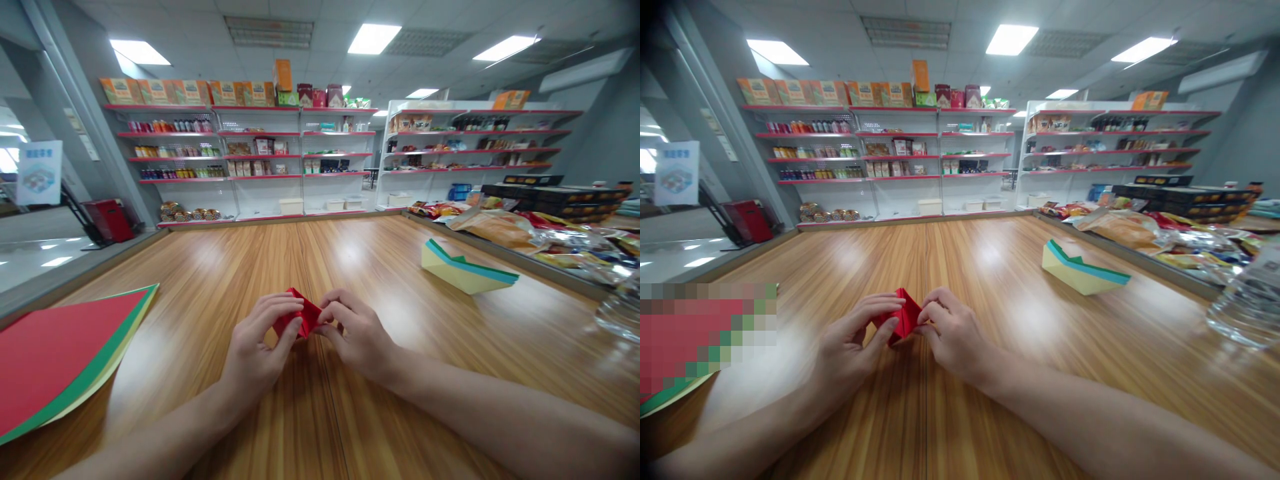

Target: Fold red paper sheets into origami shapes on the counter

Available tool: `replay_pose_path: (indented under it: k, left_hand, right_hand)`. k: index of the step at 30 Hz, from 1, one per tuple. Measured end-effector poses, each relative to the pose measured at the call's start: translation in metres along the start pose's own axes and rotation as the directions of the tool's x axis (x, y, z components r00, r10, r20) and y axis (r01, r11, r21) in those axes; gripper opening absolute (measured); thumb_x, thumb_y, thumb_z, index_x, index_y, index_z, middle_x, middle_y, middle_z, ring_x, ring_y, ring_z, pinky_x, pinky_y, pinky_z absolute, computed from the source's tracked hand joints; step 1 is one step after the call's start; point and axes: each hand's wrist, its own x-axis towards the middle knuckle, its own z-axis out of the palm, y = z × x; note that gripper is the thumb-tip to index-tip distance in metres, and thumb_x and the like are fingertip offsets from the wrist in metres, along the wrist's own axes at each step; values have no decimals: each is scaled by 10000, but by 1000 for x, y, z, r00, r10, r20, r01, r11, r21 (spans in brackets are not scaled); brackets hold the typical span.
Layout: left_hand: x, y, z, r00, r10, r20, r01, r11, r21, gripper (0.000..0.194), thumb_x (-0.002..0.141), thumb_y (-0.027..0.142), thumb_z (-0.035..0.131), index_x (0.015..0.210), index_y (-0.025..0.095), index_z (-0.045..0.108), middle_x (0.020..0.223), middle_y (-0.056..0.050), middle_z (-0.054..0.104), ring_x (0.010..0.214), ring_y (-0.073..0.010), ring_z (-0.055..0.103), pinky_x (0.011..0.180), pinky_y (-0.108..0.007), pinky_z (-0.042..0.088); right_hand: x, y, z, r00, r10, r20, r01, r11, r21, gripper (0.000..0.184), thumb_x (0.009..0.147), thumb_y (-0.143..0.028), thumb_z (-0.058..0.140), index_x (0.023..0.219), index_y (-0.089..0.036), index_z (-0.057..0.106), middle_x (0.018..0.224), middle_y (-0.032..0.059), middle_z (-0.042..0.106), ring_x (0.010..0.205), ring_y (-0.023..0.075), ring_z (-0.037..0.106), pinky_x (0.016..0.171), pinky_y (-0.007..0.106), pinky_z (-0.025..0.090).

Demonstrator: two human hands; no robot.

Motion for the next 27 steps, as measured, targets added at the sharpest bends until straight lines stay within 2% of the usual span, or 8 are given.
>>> replay_pose_path:
  k: [3,6,10,16,19,22,25,27]
  left_hand:
    - [-1,3,0,996,56,74,-61,996,61,199,831,89,553,997,196,575,1155,-89,593,1178,-238,498,1006,-435,413]
    - [-3,4,2,988,22,156,-41,992,119,185,846,90,513,1000,193,517,1312,-112,479,1302,-263,369,1057,-464,356]
    - [-5,-1,3,983,6,185,-33,989,143,155,876,97,470,989,203,486,1319,-101,491,1361,-259,280,1077,-472,333]
    - [-2,-5,-1,978,59,200,-84,989,121,153,875,98,486,976,210,514,1239,-72,585,1343,-256,329,1064,-480,359]
    - [-2,-7,-1,978,88,189,-112,987,119,218,873,88,491,1043,206,560,1195,-70,625,1324,-265,366,1051,-491,379]
    - [-2,-11,-1,983,112,147,-126,988,92,287,874,77,500,1098,217,611,1141,-57,665,1284,-261,429,1048,-481,389]
    - [-1,-13,0,995,69,77,-71,997,20,269,865,89,536,1058,225,664,1096,-43,692,1216,-246,510,1034,-435,416]
    - [0,-11,0,999,-22,39,24,998,-54,231,854,119,570,1017,229,692,1070,-34,704,1147,-230,570,1011,-390,444]
  right_hand:
    - [1,0,-2,999,-52,8,52,998,-47,137,839,-59,496,797,-177,553,1003,90,561,901,177,582,731,306,524]
    - [3,0,-3,995,-92,25,93,994,-59,150,855,-52,481,805,-179,544,1105,110,579,1030,197,571,830,344,518]
    - [3,0,-4,995,-79,66,82,995,-52,112,884,-105,495,850,-190,559,1165,97,599,1085,206,561,909,391,491]
    - [4,-1,-5,986,-90,138,110,983,-145,185,869,-123,536,1030,-198,586,1159,76,614,1058,207,574,892,376,496]
    - [5,-2,-7,982,-93,162,123,974,-188,266,874,-121,528,1122,-205,575,1178,74,612,1043,204,579,882,361,496]
    - [6,-1,-8,979,-105,177,136,976,-172,262,898,-136,503,1138,-213,576,1193,62,612,1021,193,581,871,342,490]
    - [6,2,-8,980,-112,167,135,982,-134,200,914,-156,496,1074,-210,603,1145,49,638,965,178,590,845,320,480]
    - [5,5,-7,983,-105,149,123,986,-115,146,916,-166,500,993,-198,620,1057,44,667,904,168,594,808,302,476]
